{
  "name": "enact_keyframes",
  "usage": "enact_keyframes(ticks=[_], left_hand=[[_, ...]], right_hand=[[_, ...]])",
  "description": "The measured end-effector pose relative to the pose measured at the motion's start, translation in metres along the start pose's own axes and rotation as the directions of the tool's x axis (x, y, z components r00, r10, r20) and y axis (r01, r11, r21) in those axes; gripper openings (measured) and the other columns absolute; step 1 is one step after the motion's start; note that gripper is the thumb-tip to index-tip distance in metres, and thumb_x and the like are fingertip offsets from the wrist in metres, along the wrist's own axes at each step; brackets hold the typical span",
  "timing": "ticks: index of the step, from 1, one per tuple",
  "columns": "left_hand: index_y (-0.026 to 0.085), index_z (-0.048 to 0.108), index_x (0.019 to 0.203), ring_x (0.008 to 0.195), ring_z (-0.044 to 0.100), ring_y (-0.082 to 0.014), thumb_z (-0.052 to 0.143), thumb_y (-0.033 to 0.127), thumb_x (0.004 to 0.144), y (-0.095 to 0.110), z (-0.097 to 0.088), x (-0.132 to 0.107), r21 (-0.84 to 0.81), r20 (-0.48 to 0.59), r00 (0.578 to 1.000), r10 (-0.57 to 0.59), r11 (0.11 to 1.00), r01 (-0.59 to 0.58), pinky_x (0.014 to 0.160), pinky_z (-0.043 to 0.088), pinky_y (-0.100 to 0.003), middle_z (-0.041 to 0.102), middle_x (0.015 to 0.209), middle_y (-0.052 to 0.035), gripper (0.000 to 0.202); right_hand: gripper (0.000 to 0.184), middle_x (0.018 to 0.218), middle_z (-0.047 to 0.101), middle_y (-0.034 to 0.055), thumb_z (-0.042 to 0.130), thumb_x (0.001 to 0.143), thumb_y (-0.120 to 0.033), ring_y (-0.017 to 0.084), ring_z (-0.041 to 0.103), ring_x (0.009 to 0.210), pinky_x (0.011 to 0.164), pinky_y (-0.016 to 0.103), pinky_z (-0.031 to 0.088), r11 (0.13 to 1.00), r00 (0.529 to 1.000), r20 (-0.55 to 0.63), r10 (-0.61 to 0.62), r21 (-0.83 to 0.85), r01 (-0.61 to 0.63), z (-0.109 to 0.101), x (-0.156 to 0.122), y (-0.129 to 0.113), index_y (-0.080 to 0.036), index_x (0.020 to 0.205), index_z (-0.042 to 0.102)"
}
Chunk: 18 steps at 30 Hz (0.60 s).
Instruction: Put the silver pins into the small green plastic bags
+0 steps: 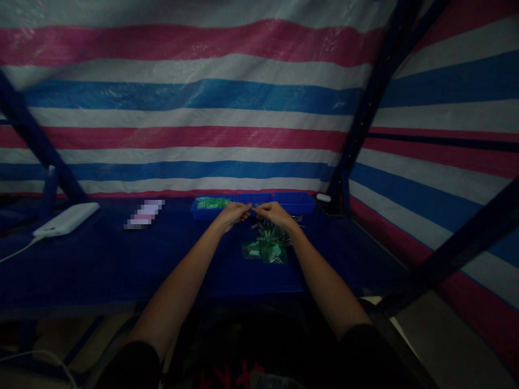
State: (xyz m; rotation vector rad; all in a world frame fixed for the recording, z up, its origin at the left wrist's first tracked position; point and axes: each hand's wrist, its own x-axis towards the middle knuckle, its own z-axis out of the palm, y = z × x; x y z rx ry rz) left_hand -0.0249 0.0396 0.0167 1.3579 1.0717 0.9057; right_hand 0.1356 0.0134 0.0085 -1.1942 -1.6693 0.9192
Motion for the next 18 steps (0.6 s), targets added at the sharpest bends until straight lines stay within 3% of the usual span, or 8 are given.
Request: enact_keyframes(ticks=[9,14,18], left_hand=[[0.011,0.062,0.071,0.050,0.049,-0.0052,0.065,0.014,0.066,0.0062,-0.0003,-0.0052,-0.179,0.055,0.996,0.076,0.982,-0.065,0.050,0.036,-0.018,0.057,0.057,0.0008,0.007],[0.014,0.062,0.081,0.056,0.053,-0.0068,0.061,0.007,0.065,0.0050,-0.0009,-0.0049,-0.225,0.109,0.984,0.141,0.968,-0.114,0.056,0.040,-0.019,0.059,0.062,0.0004,0.018],[0.013,0.062,0.079,0.059,0.055,-0.0075,0.063,0.004,0.061,0.0040,-0.0007,-0.0036,-0.244,0.110,0.979,0.170,0.960,-0.140,0.058,0.041,-0.019,0.061,0.064,0.0004,0.021]], right_hand=[[0.026,0.059,0.062,0.0018,0.064,0.065,-0.039,0.009,0.050,0.054,0.046,0.020,0.030,0.988,0.997,-0.033,0.073,0.136,-0.068,-0.0015,0.0007,0.0025,-0.013,0.068,0.066],[0.015,0.057,0.061,-0.0001,0.065,0.065,-0.029,0.008,0.051,0.051,0.045,0.018,0.030,0.941,0.990,-0.006,0.144,0.310,-0.135,-0.0019,0.0023,0.0063,-0.014,0.067,0.064],[0.010,0.056,0.060,-0.0005,0.064,0.066,-0.024,0.007,0.050,0.049,0.044,0.018,0.030,0.919,0.983,0.005,0.182,0.355,-0.171,-0.0015,-0.0001,0.0030,-0.014,0.067,0.064]])
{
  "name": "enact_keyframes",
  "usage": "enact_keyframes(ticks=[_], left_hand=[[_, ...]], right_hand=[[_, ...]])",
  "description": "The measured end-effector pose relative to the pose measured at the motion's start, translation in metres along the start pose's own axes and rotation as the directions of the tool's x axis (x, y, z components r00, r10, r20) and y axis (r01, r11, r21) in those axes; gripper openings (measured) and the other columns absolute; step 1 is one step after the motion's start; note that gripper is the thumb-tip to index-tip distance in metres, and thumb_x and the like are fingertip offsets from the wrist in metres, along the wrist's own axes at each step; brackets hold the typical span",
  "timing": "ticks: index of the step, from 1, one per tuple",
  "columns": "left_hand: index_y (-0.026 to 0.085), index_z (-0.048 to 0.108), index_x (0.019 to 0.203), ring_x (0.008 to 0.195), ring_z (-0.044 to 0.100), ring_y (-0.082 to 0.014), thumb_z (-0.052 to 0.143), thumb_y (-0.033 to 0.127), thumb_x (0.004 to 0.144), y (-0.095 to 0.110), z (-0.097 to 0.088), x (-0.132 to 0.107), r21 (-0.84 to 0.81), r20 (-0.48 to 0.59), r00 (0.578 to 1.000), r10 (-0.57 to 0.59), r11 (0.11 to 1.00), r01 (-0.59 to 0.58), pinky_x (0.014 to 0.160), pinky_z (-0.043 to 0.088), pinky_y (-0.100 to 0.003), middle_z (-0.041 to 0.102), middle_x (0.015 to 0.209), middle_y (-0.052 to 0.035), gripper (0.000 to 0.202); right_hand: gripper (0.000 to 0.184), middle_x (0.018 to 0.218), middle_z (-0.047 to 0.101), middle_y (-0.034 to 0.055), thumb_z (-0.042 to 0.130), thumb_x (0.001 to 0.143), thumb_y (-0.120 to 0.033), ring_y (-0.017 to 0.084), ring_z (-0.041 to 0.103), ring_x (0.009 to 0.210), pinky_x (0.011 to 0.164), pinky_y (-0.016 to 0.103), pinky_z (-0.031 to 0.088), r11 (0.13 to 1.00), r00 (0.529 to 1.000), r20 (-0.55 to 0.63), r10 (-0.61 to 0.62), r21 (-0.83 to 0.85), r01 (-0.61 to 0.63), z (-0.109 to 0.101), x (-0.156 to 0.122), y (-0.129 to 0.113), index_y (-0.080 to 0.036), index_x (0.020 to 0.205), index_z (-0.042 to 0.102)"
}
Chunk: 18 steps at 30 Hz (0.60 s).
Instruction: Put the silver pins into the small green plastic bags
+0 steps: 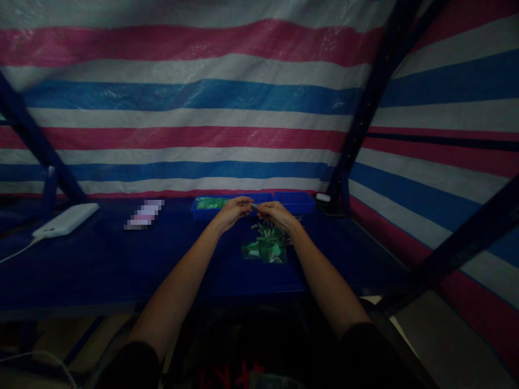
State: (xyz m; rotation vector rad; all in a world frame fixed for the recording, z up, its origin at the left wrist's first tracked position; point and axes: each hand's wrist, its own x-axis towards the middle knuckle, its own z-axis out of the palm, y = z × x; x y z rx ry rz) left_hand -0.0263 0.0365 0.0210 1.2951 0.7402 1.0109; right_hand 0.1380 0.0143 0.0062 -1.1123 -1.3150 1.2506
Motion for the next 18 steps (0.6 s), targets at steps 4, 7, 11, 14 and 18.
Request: enact_keyframes(ticks=[4,7,11,14,18], left_hand=[[0.012,0.063,0.076,0.061,0.056,-0.0081,0.066,0.010,0.060,0.0011,0.0016,0.0002,-0.019,0.004,1.000,0.031,0.999,-0.031,0.058,0.041,-0.019,0.062,0.068,-0.0009,0.016],[0.012,0.062,0.072,0.059,0.055,-0.0081,0.069,0.020,0.062,0.0008,0.0024,0.0008,-0.020,-0.020,0.999,0.036,0.999,-0.036,0.057,0.040,-0.019,0.061,0.065,-0.0003,0.015],[0.013,0.060,0.072,0.057,0.054,-0.0083,0.072,0.022,0.058,-0.0021,0.0004,0.0023,0.019,-0.067,0.997,0.048,0.999,-0.047,0.056,0.040,-0.020,0.059,0.062,0.0017,0.020],[0.014,0.060,0.074,0.056,0.054,-0.0077,0.072,0.020,0.056,-0.0038,-0.0016,0.0028,0.053,-0.070,0.995,0.072,0.996,-0.068,0.058,0.040,-0.021,0.060,0.064,0.0017,0.023],[0.013,0.060,0.077,0.063,0.056,-0.0088,0.071,0.018,0.056,-0.0050,-0.0023,0.0037,0.065,-0.049,0.991,0.126,0.990,-0.123,0.065,0.041,-0.022,0.062,0.068,0.0001,0.024]], right_hand=[[0.009,0.056,0.060,-0.0008,0.062,0.068,-0.023,0.007,0.051,0.048,0.043,0.018,0.030,0.999,1.000,0.013,0.024,0.025,-0.024,0.0017,-0.0030,-0.0031,-0.014,0.068,0.064],[0.010,0.055,0.060,-0.0010,0.062,0.068,-0.023,0.007,0.051,0.049,0.043,0.017,0.030,1.000,1.000,0.018,0.002,0.008,-0.002,0.0026,-0.0022,-0.0027,-0.014,0.066,0.064],[0.013,0.055,0.061,-0.0004,0.063,0.068,-0.026,0.007,0.051,0.048,0.042,0.017,0.030,0.999,0.999,0.036,-0.010,-0.039,0.012,0.0040,0.0009,0.0012,-0.014,0.065,0.063],[0.015,0.055,0.060,-0.0002,0.064,0.068,-0.028,0.007,0.051,0.047,0.042,0.018,0.030,0.999,0.999,0.041,0.002,-0.034,-0.001,0.0048,0.0017,0.0030,-0.013,0.064,0.063],[0.017,0.054,0.059,-0.0003,0.065,0.068,-0.029,0.007,0.050,0.047,0.042,0.018,0.031,1.000,0.998,0.055,0.008,-0.001,-0.008,0.0049,-0.0003,0.0010,-0.013,0.066,0.063]])
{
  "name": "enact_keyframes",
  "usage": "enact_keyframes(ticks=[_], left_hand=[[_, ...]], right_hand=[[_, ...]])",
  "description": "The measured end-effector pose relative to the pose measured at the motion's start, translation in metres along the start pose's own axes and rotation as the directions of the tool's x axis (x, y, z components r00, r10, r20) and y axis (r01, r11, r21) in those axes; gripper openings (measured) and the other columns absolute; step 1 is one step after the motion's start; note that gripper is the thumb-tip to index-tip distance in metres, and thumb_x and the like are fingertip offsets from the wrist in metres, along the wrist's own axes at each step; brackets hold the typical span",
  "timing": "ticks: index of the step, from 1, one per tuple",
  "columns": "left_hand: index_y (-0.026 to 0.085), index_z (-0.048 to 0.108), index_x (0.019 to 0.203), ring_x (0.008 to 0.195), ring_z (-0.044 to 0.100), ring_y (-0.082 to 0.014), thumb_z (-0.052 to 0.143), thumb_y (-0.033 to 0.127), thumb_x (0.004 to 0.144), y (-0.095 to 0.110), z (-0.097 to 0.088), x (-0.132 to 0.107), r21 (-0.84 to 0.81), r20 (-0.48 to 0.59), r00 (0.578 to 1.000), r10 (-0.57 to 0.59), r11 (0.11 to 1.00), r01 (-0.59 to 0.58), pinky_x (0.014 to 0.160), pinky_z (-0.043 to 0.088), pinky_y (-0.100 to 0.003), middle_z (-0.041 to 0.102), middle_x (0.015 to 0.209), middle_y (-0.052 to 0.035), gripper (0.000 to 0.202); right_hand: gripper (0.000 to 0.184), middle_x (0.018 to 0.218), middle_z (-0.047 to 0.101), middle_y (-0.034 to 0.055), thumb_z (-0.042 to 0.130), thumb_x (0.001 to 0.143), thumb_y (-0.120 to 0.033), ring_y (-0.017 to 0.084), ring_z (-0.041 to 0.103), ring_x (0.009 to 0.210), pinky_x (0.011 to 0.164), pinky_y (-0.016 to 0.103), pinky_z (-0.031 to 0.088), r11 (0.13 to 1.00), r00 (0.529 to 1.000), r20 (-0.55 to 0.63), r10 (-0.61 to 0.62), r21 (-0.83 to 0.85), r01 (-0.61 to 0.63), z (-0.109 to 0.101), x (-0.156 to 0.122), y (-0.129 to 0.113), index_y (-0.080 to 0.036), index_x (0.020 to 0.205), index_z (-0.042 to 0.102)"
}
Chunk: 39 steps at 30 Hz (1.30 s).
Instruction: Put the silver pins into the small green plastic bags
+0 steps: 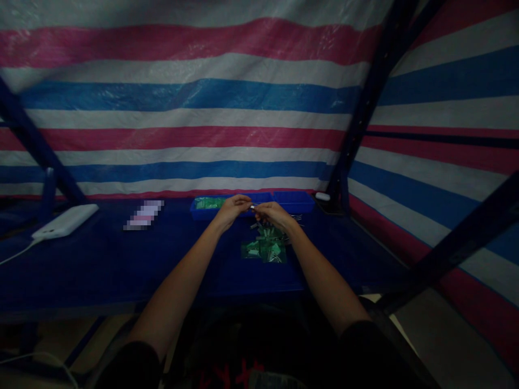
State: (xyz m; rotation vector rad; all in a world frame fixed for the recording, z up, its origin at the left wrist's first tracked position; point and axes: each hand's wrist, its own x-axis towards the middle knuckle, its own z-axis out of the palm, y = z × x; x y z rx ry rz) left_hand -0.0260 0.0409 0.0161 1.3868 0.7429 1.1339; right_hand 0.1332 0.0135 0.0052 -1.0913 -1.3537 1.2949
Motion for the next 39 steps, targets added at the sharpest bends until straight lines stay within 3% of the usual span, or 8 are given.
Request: enact_keyframes(ticks=[5,13,17,20,23,25,29,39], left_hand=[[0.013,0.060,0.079,0.073,0.058,-0.0107,0.070,0.014,0.054,0.000,0.000,0.001,-0.030,0.039,0.995,0.092,0.995,-0.091,0.076,0.043,-0.026,0.063,0.080,-0.0022,0.027],[0.012,0.057,0.083,0.082,0.060,-0.0137,0.070,0.013,0.053,0.003,0.005,-0.001,-0.047,0.063,0.989,0.132,0.991,-0.129,0.084,0.042,-0.031,0.064,0.083,-0.0034,0.032],[0.013,0.058,0.084,0.081,0.060,-0.0130,0.071,0.015,0.055,0.006,0.007,-0.003,-0.038,0.038,0.992,0.122,0.992,-0.120,0.080,0.042,-0.027,0.064,0.081,-0.0030,0.032],[0.014,0.059,0.081,0.070,0.058,-0.0104,0.068,0.023,0.062,0.005,0.006,-0.002,0.023,-0.030,0.999,0.021,1.000,-0.020,0.069,0.043,-0.023,0.062,0.075,-0.0011,0.023],[0.013,0.060,0.073,0.055,0.052,-0.0080,0.062,0.035,0.071,0.001,0.003,0.002,0.111,-0.097,0.990,-0.106,0.987,0.117,0.054,0.038,-0.020,0.059,0.065,-0.0012,0.022],[0.012,0.060,0.068,0.048,0.047,-0.0073,0.058,0.042,0.074,-0.002,0.001,0.004,0.147,-0.129,0.978,-0.165,0.972,0.184,0.048,0.034,-0.020,0.058,0.060,-0.0019,0.030],[0.012,0.061,0.064,0.045,0.044,-0.0075,0.061,0.046,0.070,-0.004,-0.001,0.006,0.204,-0.144,0.972,-0.183,0.956,0.210,0.046,0.031,-0.021,0.058,0.056,-0.0022,0.035],[0.013,0.062,0.062,0.049,0.044,-0.0078,0.066,0.034,0.066,-0.001,0.000,0.002,0.228,-0.096,0.991,-0.091,0.967,0.111,0.050,0.033,-0.021,0.057,0.054,-0.0001,0.022]], right_hand=[[0.018,0.054,0.059,0.0002,0.066,0.068,-0.030,0.007,0.051,0.048,0.041,0.018,0.031,0.999,1.000,-0.001,0.027,0.039,-0.027,0.001,-0.004,-0.005,-0.013,0.070,0.065],[0.022,0.057,0.059,0.0013,0.060,0.072,-0.034,0.008,0.052,0.049,0.043,0.018,0.031,0.995,0.998,0.046,0.052,0.087,-0.056,0.003,-0.003,-0.004,-0.012,0.073,0.064],[0.023,0.057,0.058,0.0000,0.060,0.070,-0.036,0.008,0.051,0.049,0.042,0.018,0.029,1.000,1.000,-0.021,-0.007,0.001,0.007,0.002,0.000,-0.002,-0.013,0.073,0.062],[0.022,0.057,0.057,-0.0020,0.060,0.068,-0.036,0.008,0.050,0.049,0.045,0.019,0.030,0.987,0.991,-0.090,-0.103,-0.131,0.091,0.001,0.004,0.001,-0.014,0.072,0.060],[0.022,0.055,0.054,-0.0029,0.057,0.069,-0.035,0.008,0.047,0.050,0.049,0.020,0.033,0.927,0.964,-0.124,-0.236,-0.325,0.185,0.001,0.007,0.004,-0.014,0.074,0.061],[0.022,0.055,0.054,-0.0026,0.056,0.071,-0.033,0.009,0.046,0.051,0.051,0.021,0.033,0.836,0.930,-0.135,-0.342,-0.496,0.236,0.003,0.007,0.005,-0.014,0.078,0.063],[0.023,0.060,0.057,-0.0008,0.052,0.074,-0.030,0.010,0.048,0.054,0.055,0.022,0.034,0.658,0.876,-0.072,-0.477,-0.689,0.302,0.007,0.002,0.002,-0.016,0.088,0.064],[0.027,0.056,0.054,-0.0019,0.050,0.078,-0.039,0.010,0.046,0.051,0.052,0.021,0.031,0.632,0.860,-0.091,-0.502,-0.718,0.293,0.009,-0.001,0.000,-0.016,0.085,0.064]])
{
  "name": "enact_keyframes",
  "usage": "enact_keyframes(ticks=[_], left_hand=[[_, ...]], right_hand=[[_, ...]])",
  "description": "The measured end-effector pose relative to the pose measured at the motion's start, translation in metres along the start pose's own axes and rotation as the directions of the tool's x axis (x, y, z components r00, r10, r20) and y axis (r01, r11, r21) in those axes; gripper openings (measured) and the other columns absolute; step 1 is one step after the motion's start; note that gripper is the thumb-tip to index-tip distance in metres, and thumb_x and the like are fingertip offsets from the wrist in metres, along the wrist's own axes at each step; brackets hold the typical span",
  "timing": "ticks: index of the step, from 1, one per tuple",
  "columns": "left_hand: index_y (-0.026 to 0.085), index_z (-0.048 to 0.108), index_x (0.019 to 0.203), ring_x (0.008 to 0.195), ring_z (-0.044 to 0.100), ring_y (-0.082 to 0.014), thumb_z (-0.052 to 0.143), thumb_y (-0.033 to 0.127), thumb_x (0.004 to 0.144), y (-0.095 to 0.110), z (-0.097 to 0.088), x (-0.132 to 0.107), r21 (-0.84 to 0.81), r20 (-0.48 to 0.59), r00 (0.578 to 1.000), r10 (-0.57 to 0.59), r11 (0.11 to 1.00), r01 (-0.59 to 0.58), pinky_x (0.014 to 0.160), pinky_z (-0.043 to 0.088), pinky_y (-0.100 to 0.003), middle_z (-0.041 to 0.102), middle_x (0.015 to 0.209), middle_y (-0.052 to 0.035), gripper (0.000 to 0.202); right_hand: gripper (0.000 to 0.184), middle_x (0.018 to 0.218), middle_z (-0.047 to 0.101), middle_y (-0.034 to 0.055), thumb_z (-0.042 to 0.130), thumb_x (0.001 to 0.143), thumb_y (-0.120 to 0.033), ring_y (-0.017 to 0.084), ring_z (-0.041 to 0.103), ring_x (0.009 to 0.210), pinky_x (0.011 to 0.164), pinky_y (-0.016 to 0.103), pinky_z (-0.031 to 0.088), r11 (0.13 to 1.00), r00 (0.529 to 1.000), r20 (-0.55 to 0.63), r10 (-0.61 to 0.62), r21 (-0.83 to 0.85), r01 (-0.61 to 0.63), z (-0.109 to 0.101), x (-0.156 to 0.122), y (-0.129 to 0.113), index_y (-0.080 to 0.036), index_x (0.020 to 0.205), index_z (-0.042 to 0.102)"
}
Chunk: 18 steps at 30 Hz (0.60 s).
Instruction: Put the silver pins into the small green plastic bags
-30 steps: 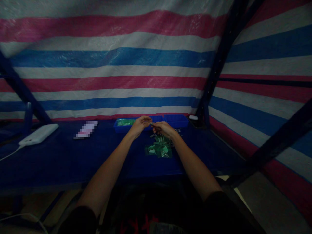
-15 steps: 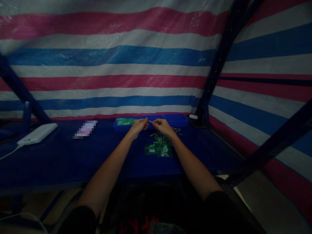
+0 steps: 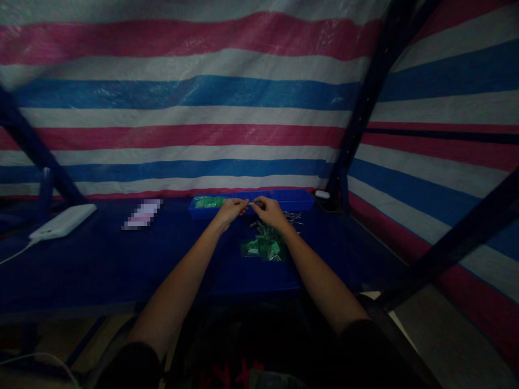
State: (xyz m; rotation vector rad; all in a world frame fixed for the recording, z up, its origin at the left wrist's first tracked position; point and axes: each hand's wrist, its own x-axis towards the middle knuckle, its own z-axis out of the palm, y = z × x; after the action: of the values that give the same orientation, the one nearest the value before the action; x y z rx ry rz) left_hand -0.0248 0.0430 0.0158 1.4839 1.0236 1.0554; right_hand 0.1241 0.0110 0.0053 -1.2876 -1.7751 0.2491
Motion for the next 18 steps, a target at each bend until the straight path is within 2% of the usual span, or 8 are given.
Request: enact_keyframes(ticks=[11,18], left_hand=[[0.013,0.063,0.073,0.054,0.048,-0.0076,0.067,0.025,0.062,0.0007,0.0013,-0.0012,-0.076,0.002,0.999,0.050,0.996,-0.050,0.057,0.036,-0.021,0.059,0.061,0.0011,0.017],[0.014,0.062,0.089,0.058,0.052,-0.0087,0.064,0.017,0.064,0.0040,0.0021,-0.0055,-0.103,0.086,0.990,0.112,0.989,-0.103,0.059,0.038,-0.022,0.062,0.065,0.0005,0.026]], right_hand=[[0.028,0.057,0.053,-0.0026,0.048,0.079,-0.040,0.010,0.044,0.051,0.051,0.021,0.029,0.998,0.999,0.023,0.048,0.025,-0.049,0.0044,0.0010,0.0050,-0.016,0.081,0.062],[0.035,0.051,0.049,-0.0028,0.039,0.082,-0.039,0.010,0.044,0.051,0.051,0.022,0.029,0.985,0.993,0.030,0.117,0.121,-0.120,0.0007,0.0044,0.0038,-0.016,0.063,0.057]])
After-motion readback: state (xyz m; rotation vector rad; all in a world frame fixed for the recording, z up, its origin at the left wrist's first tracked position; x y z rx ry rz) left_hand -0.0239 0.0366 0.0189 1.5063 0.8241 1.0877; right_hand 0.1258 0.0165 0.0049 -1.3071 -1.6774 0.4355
